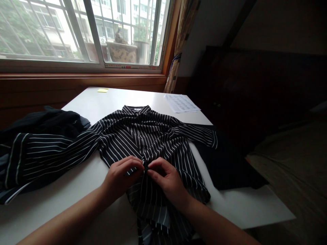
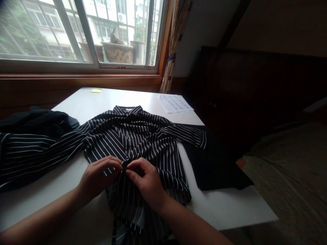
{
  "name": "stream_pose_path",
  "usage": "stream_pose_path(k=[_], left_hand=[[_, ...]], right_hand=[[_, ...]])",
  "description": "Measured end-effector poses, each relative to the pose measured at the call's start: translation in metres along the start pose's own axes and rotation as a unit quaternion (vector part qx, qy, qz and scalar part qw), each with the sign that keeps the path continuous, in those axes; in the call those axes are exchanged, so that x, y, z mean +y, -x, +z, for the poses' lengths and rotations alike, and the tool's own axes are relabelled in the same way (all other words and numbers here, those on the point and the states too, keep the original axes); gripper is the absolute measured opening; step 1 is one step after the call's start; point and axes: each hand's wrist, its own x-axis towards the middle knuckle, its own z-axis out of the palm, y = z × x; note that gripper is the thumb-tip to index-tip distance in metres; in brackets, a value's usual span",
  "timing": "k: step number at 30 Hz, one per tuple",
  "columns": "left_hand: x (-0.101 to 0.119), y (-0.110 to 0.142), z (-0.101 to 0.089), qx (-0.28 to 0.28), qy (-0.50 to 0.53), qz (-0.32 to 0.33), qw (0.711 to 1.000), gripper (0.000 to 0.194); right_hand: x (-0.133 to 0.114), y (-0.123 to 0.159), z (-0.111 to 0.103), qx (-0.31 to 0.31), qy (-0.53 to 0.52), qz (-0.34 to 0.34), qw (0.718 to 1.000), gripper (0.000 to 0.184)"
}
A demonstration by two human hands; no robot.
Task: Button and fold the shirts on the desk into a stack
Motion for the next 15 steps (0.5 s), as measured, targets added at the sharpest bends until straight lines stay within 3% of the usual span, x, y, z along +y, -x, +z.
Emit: stream_pose_path(k=[5,9,15], left_hand=[[0.0008,0.0003,0.0014,0.007,0.002,0.008,1.0,0.012],[0.0004,0.001,0.0019,0.009,-0.001,0.011,1.0,0.011],[-0.0009,0.0034,0.003,-0.018,0.001,0.022,1.0,0.013]], right_hand=[[0.0042,-0.0008,0.0022,0.031,0.069,-0.111,0.991,0.003],[0.0057,0.0012,0.0022,0.038,0.139,-0.197,0.97,0.012],[-0.0009,-0.0008,-0.0035,0.047,0.101,-0.129,0.985,0.01]])
